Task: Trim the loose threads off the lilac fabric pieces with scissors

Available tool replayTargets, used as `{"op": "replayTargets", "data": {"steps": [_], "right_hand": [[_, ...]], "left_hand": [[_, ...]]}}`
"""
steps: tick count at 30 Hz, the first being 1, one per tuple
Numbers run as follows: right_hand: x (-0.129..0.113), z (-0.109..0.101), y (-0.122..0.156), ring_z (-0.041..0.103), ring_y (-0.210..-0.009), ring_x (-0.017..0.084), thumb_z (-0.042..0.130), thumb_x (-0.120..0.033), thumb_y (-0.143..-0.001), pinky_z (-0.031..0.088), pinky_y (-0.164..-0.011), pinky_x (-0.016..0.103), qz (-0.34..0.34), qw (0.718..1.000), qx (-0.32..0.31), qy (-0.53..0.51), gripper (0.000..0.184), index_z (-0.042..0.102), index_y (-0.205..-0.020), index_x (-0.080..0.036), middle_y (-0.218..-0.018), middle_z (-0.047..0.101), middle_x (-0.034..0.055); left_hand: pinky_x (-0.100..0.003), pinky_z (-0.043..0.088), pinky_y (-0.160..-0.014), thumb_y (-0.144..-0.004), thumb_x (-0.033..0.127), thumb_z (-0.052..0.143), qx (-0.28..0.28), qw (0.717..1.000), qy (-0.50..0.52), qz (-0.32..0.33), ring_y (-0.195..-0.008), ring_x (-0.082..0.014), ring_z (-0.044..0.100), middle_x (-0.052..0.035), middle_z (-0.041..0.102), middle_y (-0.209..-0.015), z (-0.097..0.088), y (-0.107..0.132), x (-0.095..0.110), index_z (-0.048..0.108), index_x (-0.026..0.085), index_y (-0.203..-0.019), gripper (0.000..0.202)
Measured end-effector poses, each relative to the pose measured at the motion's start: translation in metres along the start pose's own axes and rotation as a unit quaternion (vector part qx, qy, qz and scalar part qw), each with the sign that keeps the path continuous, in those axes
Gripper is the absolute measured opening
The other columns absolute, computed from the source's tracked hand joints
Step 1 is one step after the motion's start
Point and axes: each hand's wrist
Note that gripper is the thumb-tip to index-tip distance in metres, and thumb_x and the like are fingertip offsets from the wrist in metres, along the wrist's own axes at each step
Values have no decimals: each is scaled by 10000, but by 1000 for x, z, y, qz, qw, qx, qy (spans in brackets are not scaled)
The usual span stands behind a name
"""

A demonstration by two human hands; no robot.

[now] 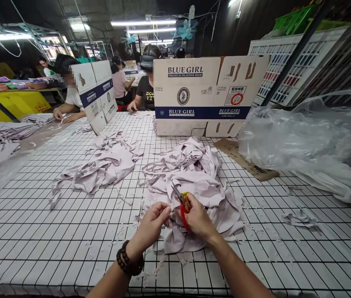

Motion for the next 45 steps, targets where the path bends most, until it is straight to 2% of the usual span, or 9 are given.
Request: {"op": "replayTargets", "data": {"steps": [9,12,14,17,21,24,31,41,45], "right_hand": [[-13,-10,-41,486,-349,117,754,-483,-677,321,-352,213,124,988,-94,-9,357,549,-618,-197,-454,572,-34],[-14,2,-54,462,-307,101,848,-390,-608,300,-328,207,153,978,-140,1,379,544,-524,-179,-391,532,-50],[-15,12,-61,435,-332,61,798,-348,-720,317,-343,184,146,979,-144,-5,346,556,-564,-158,-440,521,-78],[-24,23,-70,452,-397,44,624,-334,-907,384,-395,169,119,982,-141,-42,277,566,-715,-144,-551,519,-91],[-53,22,-74,447,-401,72,751,-404,-736,362,-404,193,41,983,-127,-122,367,440,-713,-211,-502,435,-115],[-76,15,-66,387,-423,68,786,-427,-642,334,-419,200,-17,979,-123,-160,425,417,-712,-228,-517,415,-113],[-73,9,-41,346,-449,63,756,-473,-673,289,-434,198,-50,979,-113,-161,425,411,-696,-225,-523,399,-107],[-40,-11,-27,525,-591,137,767,-376,-709,425,-569,254,-52,995,-43,-69,316,493,-716,-219,-645,561,-42],[-46,-10,-19,555,-667,142,723,-326,-753,466,-654,272,-100,988,-110,-53,237,511,-802,-230,-791,603,-19]], "left_hand": [[-253,370,-570,-894,325,523,27,956,-285,68,-603,-159,552,-19,663,-735,5,15,15,643,209,-857,170],[-280,392,-607,-860,264,546,51,936,-338,84,-657,-201,605,-39,690,-738,10,18,6,649,226,-822,116],[-294,397,-608,-838,248,563,82,927,-354,90,-670,-224,619,-51,684,-717,14,22,-1,651,233,-776,109],[-298,427,-611,-856,286,559,108,946,-295,80,-667,-220,623,-50,669,-726,18,28,-6,657,239,-799,123],[-283,509,-607,-892,433,542,154,985,-68,38,-678,-168,624,-59,635,-956,19,31,-1,567,234,-1077,272],[-300,547,-713,-886,510,541,209,972,89,59,-804,-166,639,-70,603,-1049,14,26,7,497,228,-1127,373],[-267,505,-685,-731,575,712,16,948,315,-31,-708,-161,643,-74,700,-822,7,11,18,695,140,-908,470],[-258,470,-608,-769,537,690,72,976,207,14,-572,-127,567,-27,652,-653,14,14,21,721,125,-918,439],[-244,469,-567,-773,546,681,71,980,185,27,-544,-122,561,-14,627,-624,13,18,26,710,135,-875,424]]}}
Point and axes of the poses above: each hand's wrist, its own y-axis away from the middle knuckle, its own z-axis out of the palm, x = y × z
